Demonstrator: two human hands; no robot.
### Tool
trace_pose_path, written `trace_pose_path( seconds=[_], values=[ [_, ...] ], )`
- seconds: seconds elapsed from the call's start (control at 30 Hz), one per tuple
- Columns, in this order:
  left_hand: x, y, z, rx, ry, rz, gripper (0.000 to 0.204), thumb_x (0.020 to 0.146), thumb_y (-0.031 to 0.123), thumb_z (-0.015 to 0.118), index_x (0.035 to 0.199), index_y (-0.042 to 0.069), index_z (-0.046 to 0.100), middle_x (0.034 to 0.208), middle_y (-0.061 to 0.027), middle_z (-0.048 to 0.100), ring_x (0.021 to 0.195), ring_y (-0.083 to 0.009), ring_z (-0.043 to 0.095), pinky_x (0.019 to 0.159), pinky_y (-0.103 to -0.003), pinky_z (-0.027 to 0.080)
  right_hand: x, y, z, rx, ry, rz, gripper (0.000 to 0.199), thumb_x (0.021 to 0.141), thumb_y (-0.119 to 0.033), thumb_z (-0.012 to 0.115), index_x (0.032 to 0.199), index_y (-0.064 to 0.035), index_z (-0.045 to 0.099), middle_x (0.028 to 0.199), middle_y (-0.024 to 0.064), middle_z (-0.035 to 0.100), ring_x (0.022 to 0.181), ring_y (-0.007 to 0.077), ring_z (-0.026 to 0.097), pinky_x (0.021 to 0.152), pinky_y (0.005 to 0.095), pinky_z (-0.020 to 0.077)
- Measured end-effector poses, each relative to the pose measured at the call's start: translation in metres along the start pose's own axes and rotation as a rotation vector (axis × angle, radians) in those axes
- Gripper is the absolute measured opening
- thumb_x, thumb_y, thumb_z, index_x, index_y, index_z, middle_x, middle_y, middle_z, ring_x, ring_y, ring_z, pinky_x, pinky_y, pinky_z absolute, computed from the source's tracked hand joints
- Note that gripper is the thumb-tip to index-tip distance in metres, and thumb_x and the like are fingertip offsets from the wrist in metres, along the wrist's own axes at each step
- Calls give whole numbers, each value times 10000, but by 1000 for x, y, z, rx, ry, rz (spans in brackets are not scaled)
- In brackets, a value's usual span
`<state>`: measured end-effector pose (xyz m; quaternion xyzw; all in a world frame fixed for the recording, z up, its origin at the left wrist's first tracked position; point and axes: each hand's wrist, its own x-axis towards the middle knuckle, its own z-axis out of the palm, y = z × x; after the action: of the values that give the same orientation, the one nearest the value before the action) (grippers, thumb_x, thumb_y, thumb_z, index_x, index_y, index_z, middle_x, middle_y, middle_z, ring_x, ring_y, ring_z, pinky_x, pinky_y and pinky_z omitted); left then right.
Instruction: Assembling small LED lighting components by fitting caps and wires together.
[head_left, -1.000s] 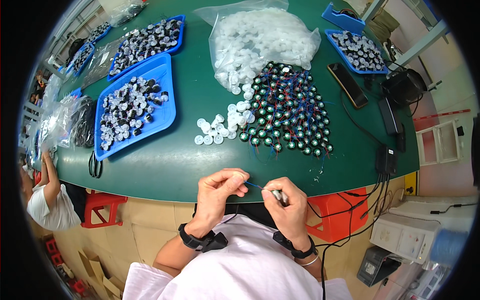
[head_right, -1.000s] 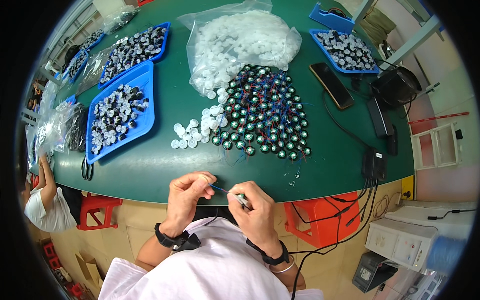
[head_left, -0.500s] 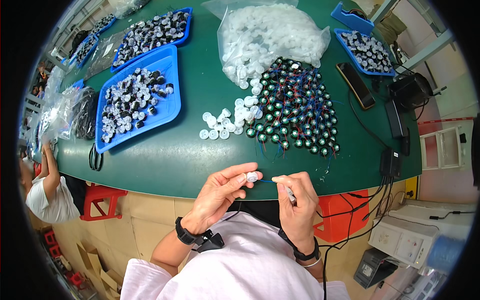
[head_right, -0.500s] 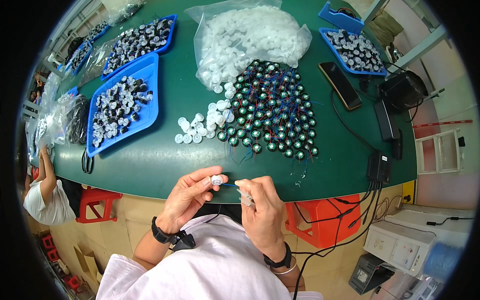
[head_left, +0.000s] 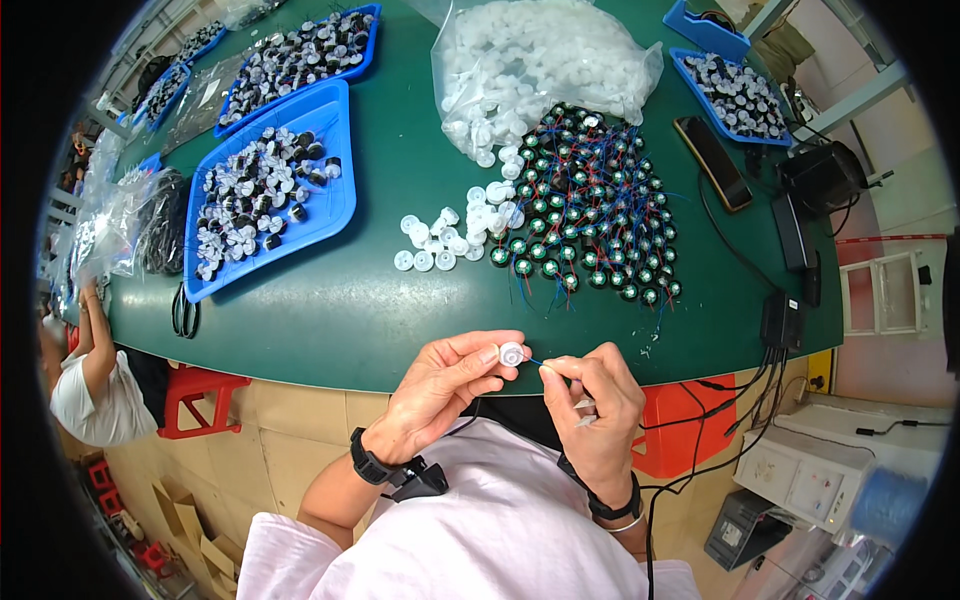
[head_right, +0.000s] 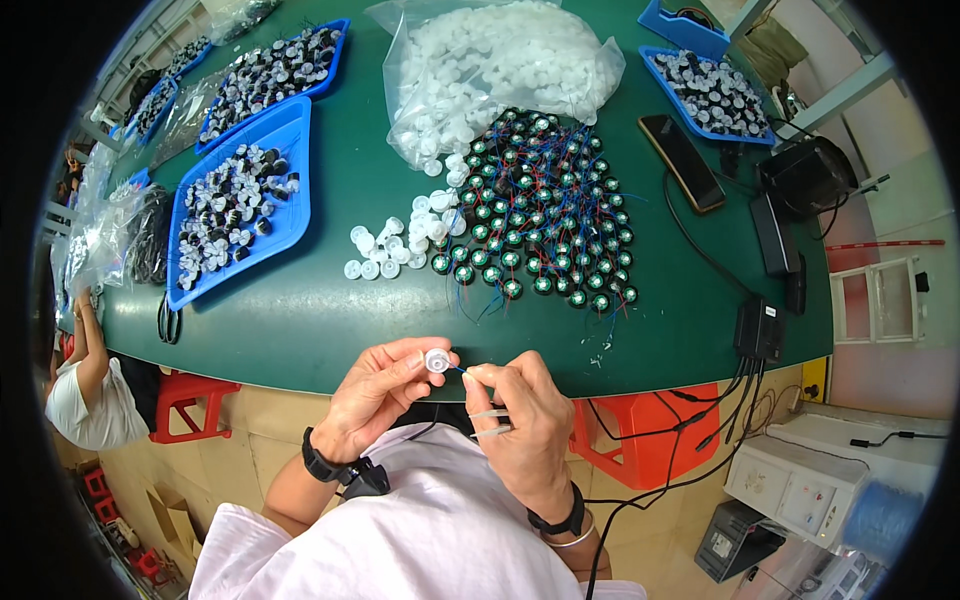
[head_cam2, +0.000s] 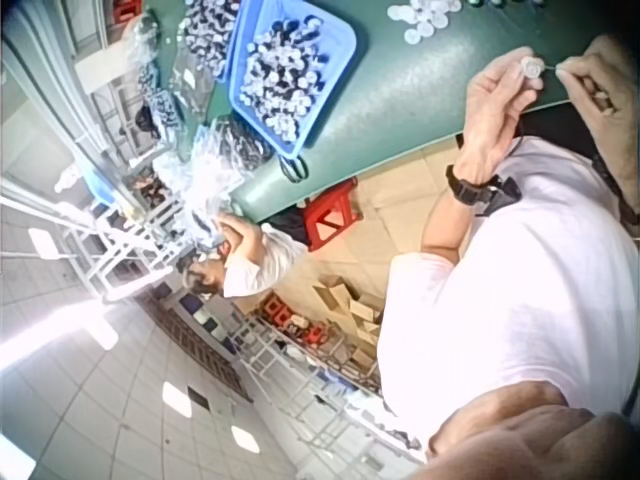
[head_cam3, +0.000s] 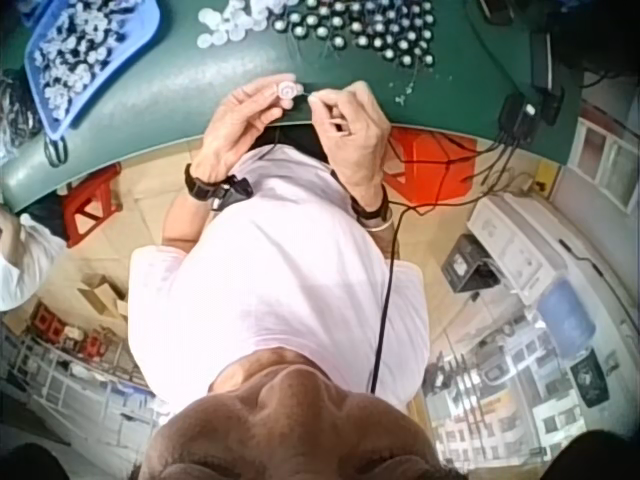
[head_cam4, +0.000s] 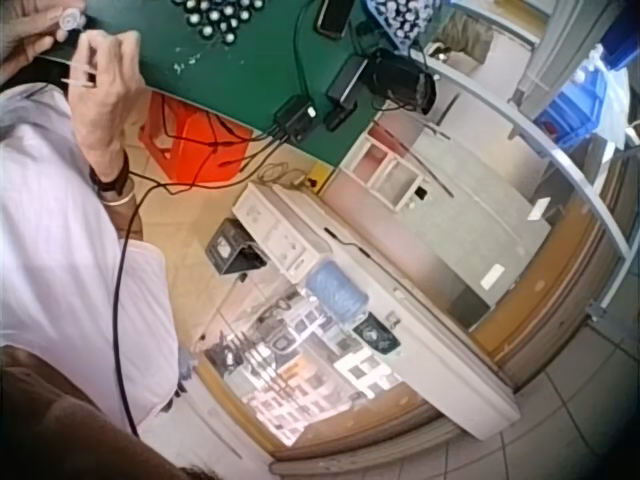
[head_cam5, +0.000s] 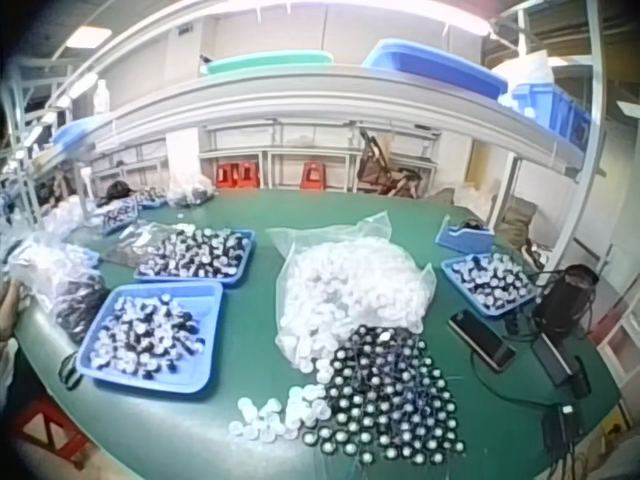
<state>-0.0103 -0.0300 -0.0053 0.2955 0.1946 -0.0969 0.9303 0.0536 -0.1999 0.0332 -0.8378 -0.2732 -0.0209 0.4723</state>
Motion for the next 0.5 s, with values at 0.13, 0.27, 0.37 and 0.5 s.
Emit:
trace_pose_path(
  seconds=[0.13, 0.27, 0.37, 0.5],
  values=[
    [0, 1, 2, 20, 10, 4, 309, 923, 113, 570, 1198, -26, 569, 1093, -132, 643, 882, -112, 642, 774, -206, 555, 1, 1, 0, -1, -4, -8, 165, 734, -7, 728, 862, -67, 644, 701, 36, 499, 525, 130, 525, 430, 262, 418],
    [0, 1, 3, 33, 15, 4, 308, 924, 119, 570, 1196, -25, 572, 1084, -125, 646, 881, -109, 639, 773, -205, 554, 1, 0, -1, -6, -8, -3, 164, 732, -2, 726, 857, -64, 640, 699, 37, 497, 528, 132, 526, 429, 266, 425],
    [0, 1, 4, 43, 19, 4, 306, 923, 122, 573, 1193, -23, 576, 1078, -119, 648, 878, -106, 637, 768, -202, 552, 2, -1, -1, -6, -9, -7, 163, 732, -1, 724, 856, -62, 639, 696, 38, 497, 530, 133, 527, 429, 267, 429],
    [1, 0, 5, 67, 27, 10, 298, 920, 117, 576, 1185, -21, 582, 1065, -111, 652, 874, -102, 635, 762, -198, 551, 2, 1, -1, -13, -9, -13, 161, 731, 0, 721, 855, -59, 637, 696, 40, 500, 531, 135, 528, 430, 266, 431]
  ],
)
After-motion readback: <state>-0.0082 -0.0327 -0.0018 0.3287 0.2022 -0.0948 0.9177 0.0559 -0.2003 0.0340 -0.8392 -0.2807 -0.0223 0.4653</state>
